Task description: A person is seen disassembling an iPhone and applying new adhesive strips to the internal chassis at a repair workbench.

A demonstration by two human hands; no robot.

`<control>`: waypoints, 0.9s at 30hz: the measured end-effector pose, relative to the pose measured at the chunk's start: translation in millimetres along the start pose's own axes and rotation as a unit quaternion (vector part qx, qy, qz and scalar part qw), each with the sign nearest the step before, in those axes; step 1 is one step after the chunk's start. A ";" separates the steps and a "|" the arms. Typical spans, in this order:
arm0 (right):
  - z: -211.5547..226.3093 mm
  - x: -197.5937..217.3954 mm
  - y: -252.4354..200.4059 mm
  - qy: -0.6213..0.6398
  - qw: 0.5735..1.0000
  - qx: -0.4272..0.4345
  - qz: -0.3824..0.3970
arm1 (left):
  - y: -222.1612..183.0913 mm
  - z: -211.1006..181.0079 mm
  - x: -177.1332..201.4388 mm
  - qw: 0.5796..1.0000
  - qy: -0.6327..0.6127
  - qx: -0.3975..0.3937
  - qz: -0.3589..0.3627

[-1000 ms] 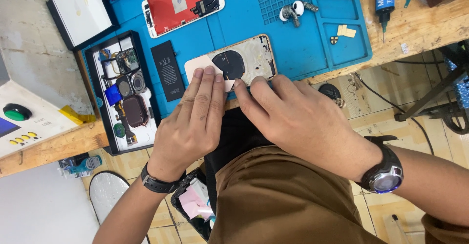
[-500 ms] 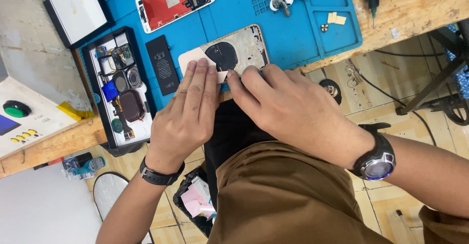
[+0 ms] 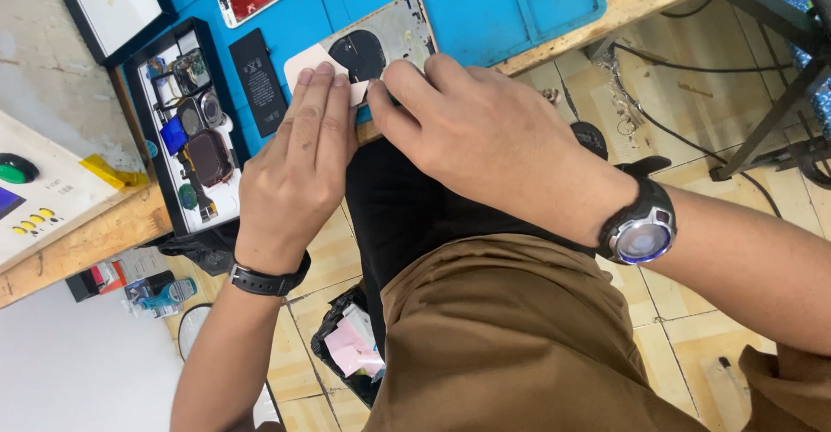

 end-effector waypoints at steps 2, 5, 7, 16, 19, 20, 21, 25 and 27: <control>0.4 -0.6 -0.5 -0.005 1.000 -0.004 0.000 | -0.1 -0.8 -0.4 1.000 -0.006 0.001 0.006; 0.6 -1.8 -0.3 -0.011 1.000 -0.002 -0.015 | 1.3 -1.2 0.6 1.000 -0.002 0.000 -0.007; 1.1 -2.8 -1.1 -0.010 1.000 0.002 -0.016 | 0.1 -1.9 -0.3 1.000 0.010 0.002 -0.001; 2.2 -3.2 -2.3 -0.018 1.000 -0.005 -0.025 | 1.4 -2.9 1.3 1.000 0.005 0.006 -0.007; 3.0 -3.9 -2.7 -0.024 0.999 -0.004 -0.023 | 0.2 -3.5 0.3 1.000 0.005 0.008 -0.003; 3.1 -3.5 -2.8 -0.024 0.999 -0.003 -0.023 | 0.2 -3.5 0.2 1.000 0.006 0.009 -0.002; 3.2 -3.1 -2.7 -0.030 0.999 -0.003 -0.025 | 0.1 -3.4 0.4 1.000 0.008 0.008 -0.006; 2.8 -2.3 -2.1 -0.034 0.999 -0.001 -0.022 | -3.8 1.0 -1.3 0.994 -0.085 0.061 -0.024; 2.6 -2.1 -3.0 -0.036 0.999 0.001 -0.023 | -2.1 -0.3 2.0 0.992 -0.104 0.065 -0.024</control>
Point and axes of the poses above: each hand's wrist, its own y-axis towards the middle knuckle, its own x-axis out of the back of the hand, z = x × y, the point moved 2 cm from there along y, towards the middle knuckle, and after that the axes turned 7 degrees about -x, right-handed, at the moved point
